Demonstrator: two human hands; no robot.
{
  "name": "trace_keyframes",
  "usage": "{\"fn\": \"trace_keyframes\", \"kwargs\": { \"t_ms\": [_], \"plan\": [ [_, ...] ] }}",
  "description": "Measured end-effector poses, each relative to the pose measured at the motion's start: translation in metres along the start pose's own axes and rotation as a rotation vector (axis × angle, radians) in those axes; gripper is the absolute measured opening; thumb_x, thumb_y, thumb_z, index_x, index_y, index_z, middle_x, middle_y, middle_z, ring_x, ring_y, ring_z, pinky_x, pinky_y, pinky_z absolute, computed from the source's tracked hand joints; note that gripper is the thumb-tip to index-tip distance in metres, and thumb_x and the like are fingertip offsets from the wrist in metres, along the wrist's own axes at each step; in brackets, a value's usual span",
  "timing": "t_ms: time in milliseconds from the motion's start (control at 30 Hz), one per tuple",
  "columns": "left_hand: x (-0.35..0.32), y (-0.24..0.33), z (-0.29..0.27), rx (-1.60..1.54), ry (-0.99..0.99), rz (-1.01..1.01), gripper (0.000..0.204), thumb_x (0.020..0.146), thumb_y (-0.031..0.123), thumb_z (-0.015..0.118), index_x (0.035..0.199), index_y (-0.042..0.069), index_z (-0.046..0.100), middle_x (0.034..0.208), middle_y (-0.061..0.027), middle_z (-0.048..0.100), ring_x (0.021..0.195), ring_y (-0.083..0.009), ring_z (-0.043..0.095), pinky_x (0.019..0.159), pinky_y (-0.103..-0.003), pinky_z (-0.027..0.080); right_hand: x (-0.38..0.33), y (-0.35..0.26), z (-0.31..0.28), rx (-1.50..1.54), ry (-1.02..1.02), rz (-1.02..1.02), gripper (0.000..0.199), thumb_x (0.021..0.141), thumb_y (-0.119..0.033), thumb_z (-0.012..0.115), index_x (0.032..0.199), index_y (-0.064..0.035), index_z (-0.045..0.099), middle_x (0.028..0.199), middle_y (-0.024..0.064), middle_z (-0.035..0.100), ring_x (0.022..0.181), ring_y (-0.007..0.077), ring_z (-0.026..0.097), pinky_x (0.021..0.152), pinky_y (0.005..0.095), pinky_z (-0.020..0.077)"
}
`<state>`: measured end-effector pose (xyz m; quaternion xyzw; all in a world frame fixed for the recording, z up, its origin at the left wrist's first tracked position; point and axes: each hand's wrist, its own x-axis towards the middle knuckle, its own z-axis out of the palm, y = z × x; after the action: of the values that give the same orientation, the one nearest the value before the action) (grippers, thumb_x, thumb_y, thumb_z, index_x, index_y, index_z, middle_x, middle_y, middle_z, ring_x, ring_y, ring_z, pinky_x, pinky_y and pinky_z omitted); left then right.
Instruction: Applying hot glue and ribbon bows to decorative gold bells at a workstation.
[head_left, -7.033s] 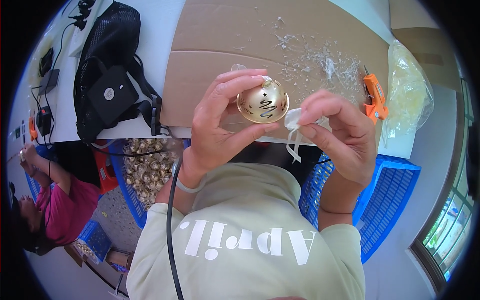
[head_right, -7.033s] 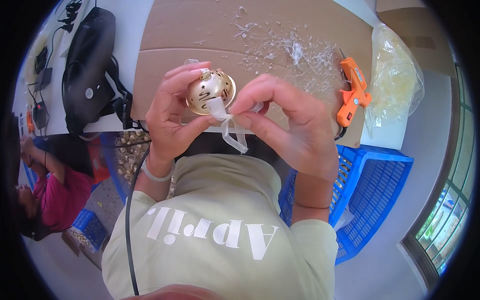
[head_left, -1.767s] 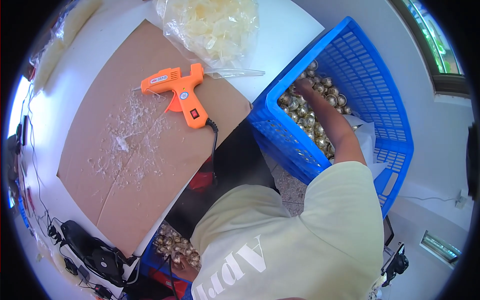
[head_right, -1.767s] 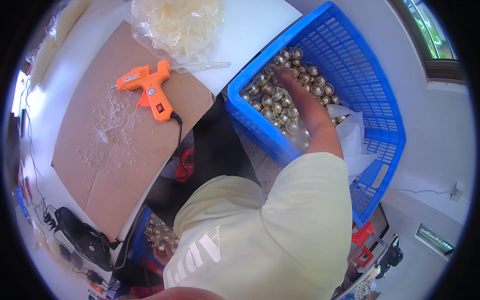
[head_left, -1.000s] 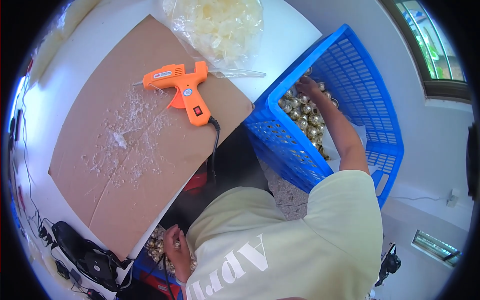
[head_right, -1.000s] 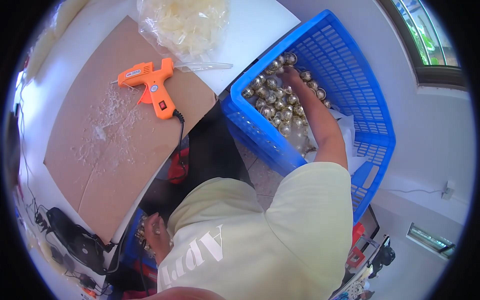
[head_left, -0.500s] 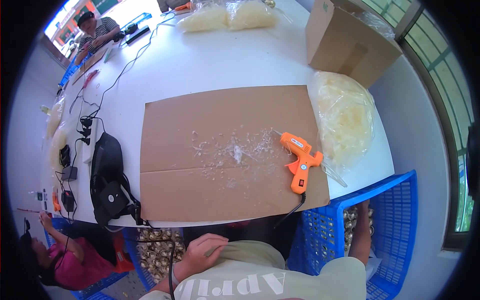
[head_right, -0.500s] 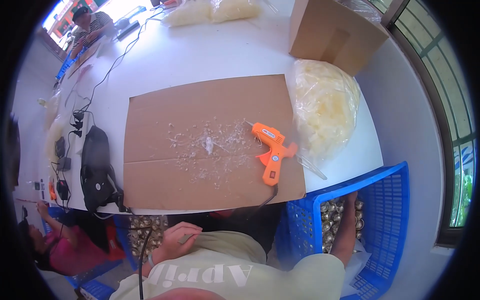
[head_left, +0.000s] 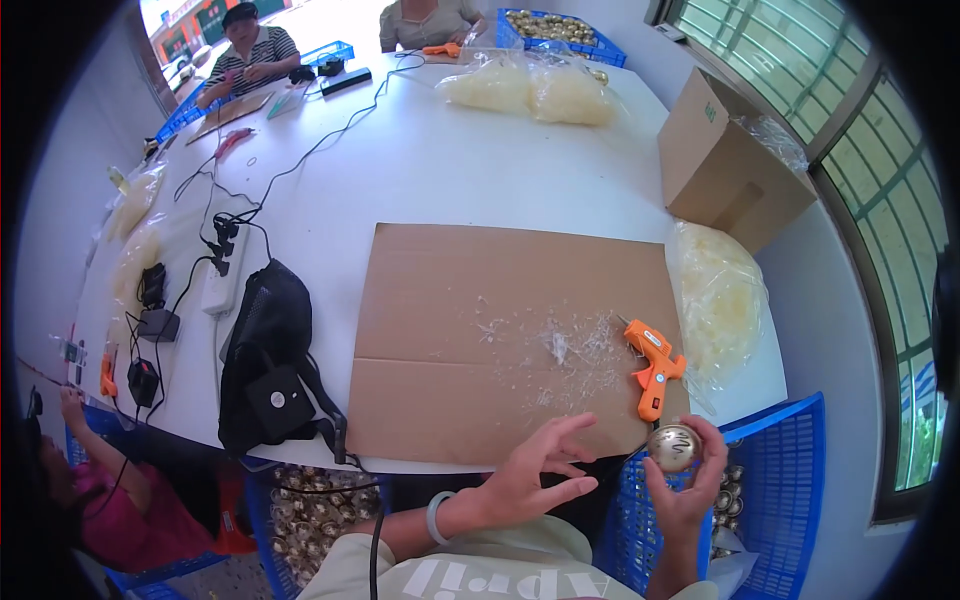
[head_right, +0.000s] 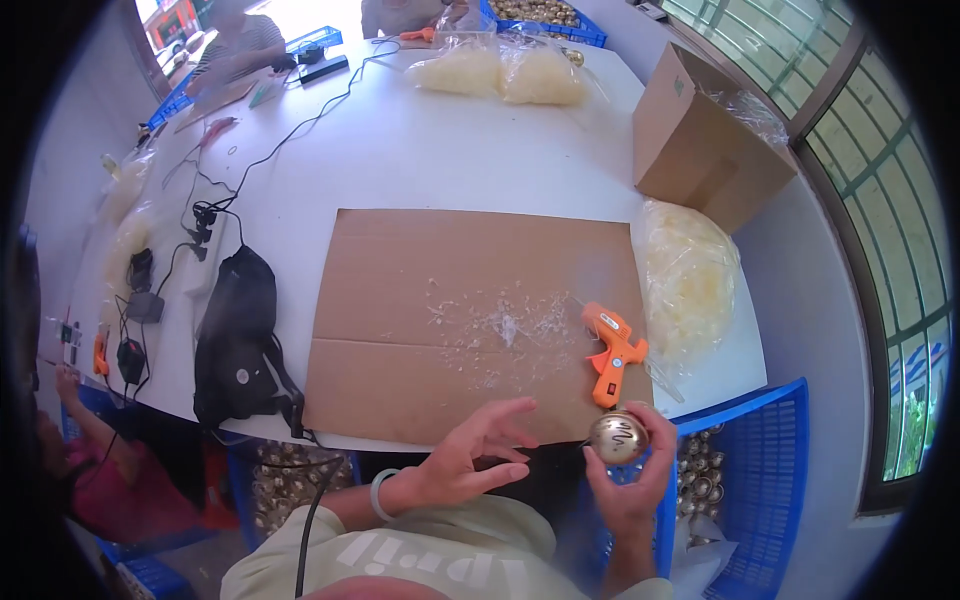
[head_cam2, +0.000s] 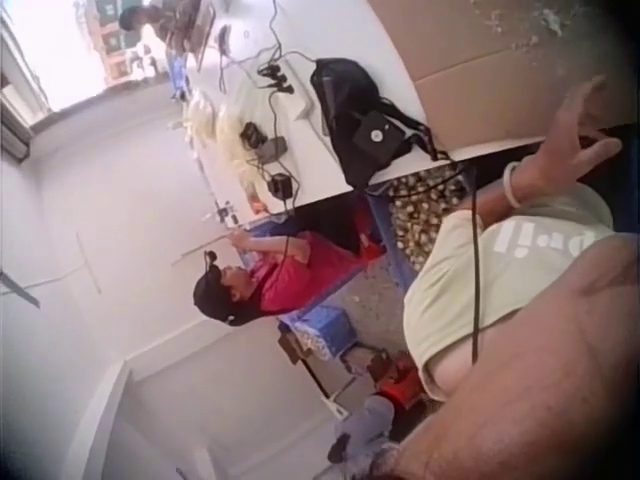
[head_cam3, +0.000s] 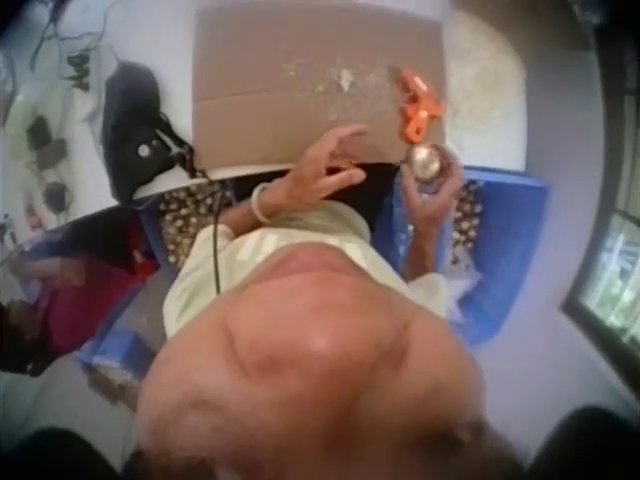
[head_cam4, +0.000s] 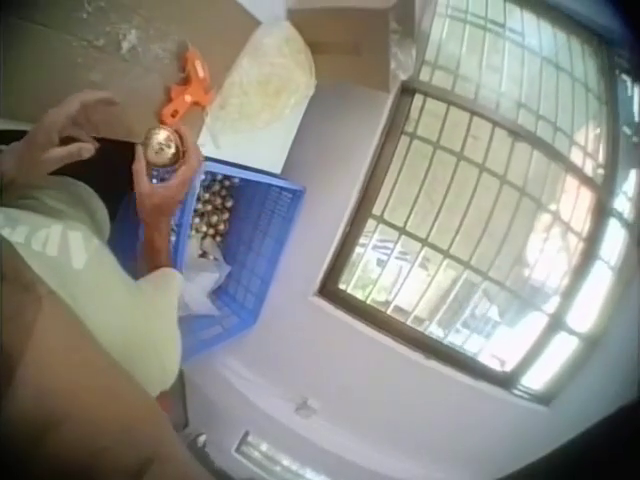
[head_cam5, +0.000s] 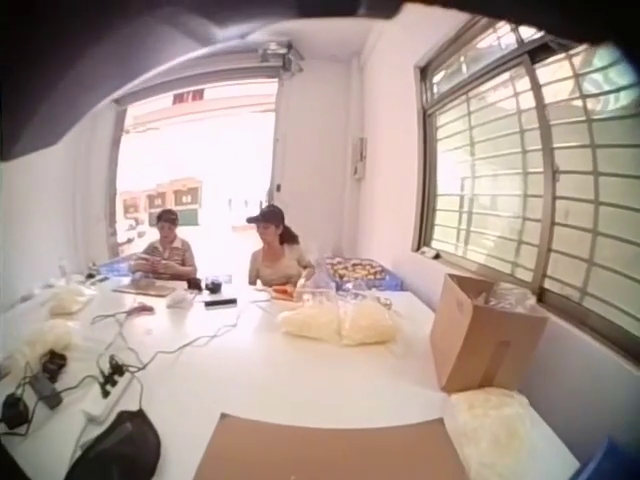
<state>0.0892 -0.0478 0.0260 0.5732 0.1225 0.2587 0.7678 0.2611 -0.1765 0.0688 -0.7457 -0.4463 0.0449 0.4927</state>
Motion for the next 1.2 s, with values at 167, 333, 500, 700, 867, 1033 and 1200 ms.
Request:
{"fn": "trace_keyframes", "kwargs": {
  "t_ms": [167,333,500,700,867,1033,1200],
  "plan": [
    [-0.006,-0.012,-0.026,0.061,0.180,0.137,0.059,0.091,0.009,0.062,0.139,-0.002,0.029,0.128,-0.0141,0.045,0.110,-0.0175,0.054,0.090,-0.031,0.051,0.006,-0.017,0.106,-0.153,-0.268,-0.523,0.064,0.069,-0.002,0.076,0.126,-0.0027,0.046,0.125,0.0157,0.053,0.112,0.0326,0.051,0.094,0.0394,0.0432],
    [-0.017,0.005,-0.060,-0.170,0.495,0.125,0.052,0.088,0.003,0.063,0.133,0.001,0.036,0.123,-0.0108,0.046,0.111,-0.0155,0.050,0.090,-0.030,0.050,0.036,-0.043,0.130,0.305,-0.497,-0.339,0.066,0.073,-0.004,0.075,0.132,-0.0040,0.044,0.129,0.0150,0.053,0.117,0.0270,0.050,0.090,0.0347,0.0444],
    [-0.017,0.002,-0.080,-0.097,0.533,0.277,0.054,0.088,-0.001,0.061,0.135,0.002,0.034,0.128,-0.0118,0.046,0.116,-0.0206,0.051,0.091,-0.035,0.053,0.054,-0.027,0.122,0.391,-0.406,-0.124,0.046,0.080,-0.002,0.069,0.123,-0.0017,0.053,0.125,0.0127,0.056,0.115,0.0204,0.051,0.089,0.0322,0.0442],
    [-0.016,-0.001,-0.088,-0.163,0.455,0.274,0.058,0.087,-0.003,0.060,0.138,0.002,0.031,0.133,-0.0136,0.044,0.122,-0.0257,0.050,0.092,-0.039,0.053,0.057,-0.037,0.134,0.323,-0.355,-0.251,0.025,0.084,0.004,0.062,0.109,-0.0017,0.063,0.111,0.0104,0.062,0.103,0.0180,0.054,0.084,0.0295,0.0447],
    [-0.018,0.000,-0.083,-0.047,0.459,0.242,0.063,0.084,-0.002,0.066,0.137,0.000,0.034,0.127,-0.0106,0.045,0.117,-0.0183,0.046,0.102,-0.032,0.039,0.083,-0.067,0.145,-0.039,-0.286,-0.697,0.025,0.083,0.003,0.064,0.107,-0.0047,0.065,0.103,0.0074,0.063,0.092,0.0164,0.056,0.077,0.0256,0.0445],
    [-0.022,0.001,-0.076,-0.123,0.421,0.215,0.068,0.083,0.002,0.069,0.138,-0.001,0.031,0.130,-0.0123,0.045,0.120,-0.0188,0.045,0.103,-0.033,0.038,0.079,-0.058,0.140,0.014,-0.456,-0.648,0.021,0.082,0.002,0.064,0.101,-0.0063,0.066,0.097,0.0054,0.062,0.081,0.0147,0.056,0.070,0.0223,0.0430],
    [-0.024,-0.004,-0.082,0.037,0.333,0.238,0.070,0.081,-0.001,0.069,0.139,0.001,0.030,0.134,-0.0147,0.043,0.121,-0.0217,0.046,0.100,-0.034,0.044,0.077,-0.047,0.137,0.678,-0.517,-0.050,0.015,0.083,0.001,0.064,0.098,-0.0037,0.065,0.091,0.0039,0.061,0.078,0.0115,0.055,0.065,0.0216,0.0424]
  ]
}}
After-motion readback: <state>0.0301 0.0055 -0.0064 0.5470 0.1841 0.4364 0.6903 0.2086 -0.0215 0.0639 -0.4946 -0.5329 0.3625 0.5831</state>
